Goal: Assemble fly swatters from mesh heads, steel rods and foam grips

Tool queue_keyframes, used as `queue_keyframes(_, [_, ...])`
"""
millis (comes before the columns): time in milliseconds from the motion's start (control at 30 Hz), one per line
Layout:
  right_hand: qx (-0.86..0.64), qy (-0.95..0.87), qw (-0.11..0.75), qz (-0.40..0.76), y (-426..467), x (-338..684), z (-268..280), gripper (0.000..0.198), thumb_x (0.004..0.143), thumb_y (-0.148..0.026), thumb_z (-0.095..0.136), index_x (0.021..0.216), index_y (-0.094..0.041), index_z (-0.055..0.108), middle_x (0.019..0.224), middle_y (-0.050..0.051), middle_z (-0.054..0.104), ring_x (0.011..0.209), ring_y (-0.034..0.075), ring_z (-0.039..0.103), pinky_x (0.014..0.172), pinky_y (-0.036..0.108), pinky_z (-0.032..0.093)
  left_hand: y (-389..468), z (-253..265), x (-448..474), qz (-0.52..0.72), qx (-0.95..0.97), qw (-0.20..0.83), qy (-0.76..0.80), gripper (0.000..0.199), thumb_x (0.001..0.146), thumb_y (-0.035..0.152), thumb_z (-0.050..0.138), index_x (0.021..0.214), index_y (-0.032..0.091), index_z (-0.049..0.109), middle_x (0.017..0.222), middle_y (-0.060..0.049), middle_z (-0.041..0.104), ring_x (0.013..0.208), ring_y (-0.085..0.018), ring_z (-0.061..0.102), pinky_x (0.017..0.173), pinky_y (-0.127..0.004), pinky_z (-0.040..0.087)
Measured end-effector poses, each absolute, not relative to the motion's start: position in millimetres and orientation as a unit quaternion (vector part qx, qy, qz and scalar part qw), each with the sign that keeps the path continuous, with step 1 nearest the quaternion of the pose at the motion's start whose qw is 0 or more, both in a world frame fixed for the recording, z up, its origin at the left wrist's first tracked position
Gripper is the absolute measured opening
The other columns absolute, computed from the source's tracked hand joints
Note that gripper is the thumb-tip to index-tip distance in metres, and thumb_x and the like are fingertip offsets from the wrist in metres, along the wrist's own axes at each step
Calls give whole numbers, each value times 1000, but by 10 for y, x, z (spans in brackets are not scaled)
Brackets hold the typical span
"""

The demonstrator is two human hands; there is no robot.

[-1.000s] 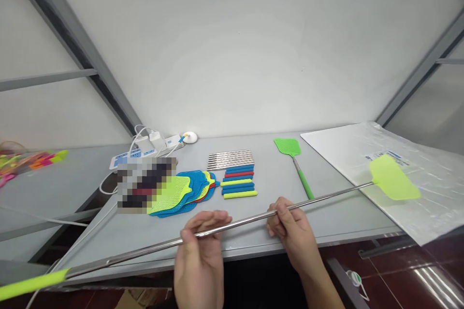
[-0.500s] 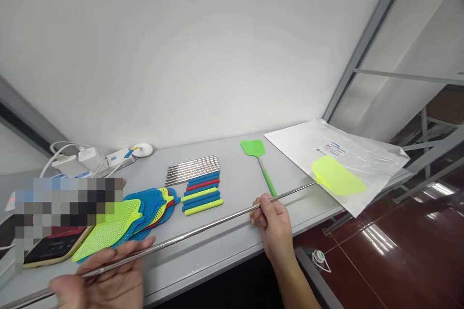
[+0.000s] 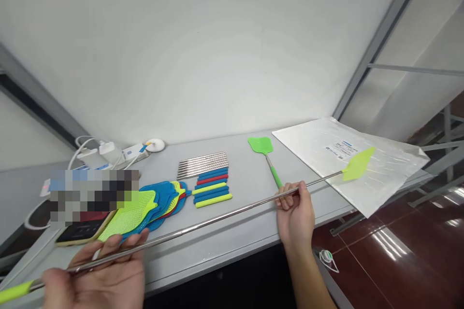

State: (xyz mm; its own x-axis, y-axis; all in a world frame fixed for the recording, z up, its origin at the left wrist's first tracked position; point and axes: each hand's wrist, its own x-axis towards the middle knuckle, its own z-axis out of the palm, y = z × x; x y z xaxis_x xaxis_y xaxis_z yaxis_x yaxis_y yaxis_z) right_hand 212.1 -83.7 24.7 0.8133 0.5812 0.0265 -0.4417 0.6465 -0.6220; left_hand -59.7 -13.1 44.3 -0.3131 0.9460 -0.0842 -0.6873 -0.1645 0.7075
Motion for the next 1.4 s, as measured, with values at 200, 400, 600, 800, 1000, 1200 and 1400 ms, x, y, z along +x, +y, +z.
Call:
queue_keyframes(200, [-354,-147,900,208,-876,2000,258,29,98,-35,45,72,-21,48,56,-7,34,51,10,32,51,24,33,-287,544,-217,699,165,594,363,41,97,48,39,86,20,67,82,-4,72,76,-20,69,76,-39,58])
queue_keyframes(400, [-383,-198,864,260,-879,1811,217,21,95,-34,52,80,-21,55,55,-7,38,50,9,35,51,24,35,-591,428,187,584,243,710,310,43,96,53,43,104,18,67,102,-14,72,95,-26,68,82,-41,54])
queue_keyframes(600, [-371,-219,838,334,-895,1775,149,32,99,-40,46,77,-20,56,50,-8,34,47,9,33,50,24,35,-644,409,263,566,255,731,284,44,98,50,40,110,17,67,111,-15,70,101,-26,66,89,-42,52])
queue_keyframes(800, [-372,-210,848,315,-924,1793,152,29,98,-38,49,78,-19,58,53,-7,36,49,8,34,51,24,36,-479,356,55,670,219,644,297,39,94,49,50,95,16,71,95,-9,73,94,-22,68,92,-41,53])
queue_keyframes(1000, [-370,-199,855,305,-930,1760,163,29,97,-39,50,79,-19,60,54,-7,36,50,8,34,50,23,36,-412,359,-30,719,209,590,302,33,94,44,54,87,16,70,85,-6,73,88,-21,71,90,-41,54])
queue_keyframes(1200, [-363,-270,802,390,-917,1852,123,27,95,-41,54,79,-20,62,60,-4,42,54,10,41,53,25,38,-378,377,4,727,193,582,308,34,95,45,51,88,17,69,87,-6,75,87,-21,73,91,-42,54])
queue_keyframes(1400, [-337,-310,800,389,-898,1871,117,28,95,-39,51,78,-23,65,71,1,49,65,14,50,57,28,43,-498,395,227,731,169,588,302,33,95,48,51,91,20,67,98,-6,75,95,-22,72,94,-42,51])
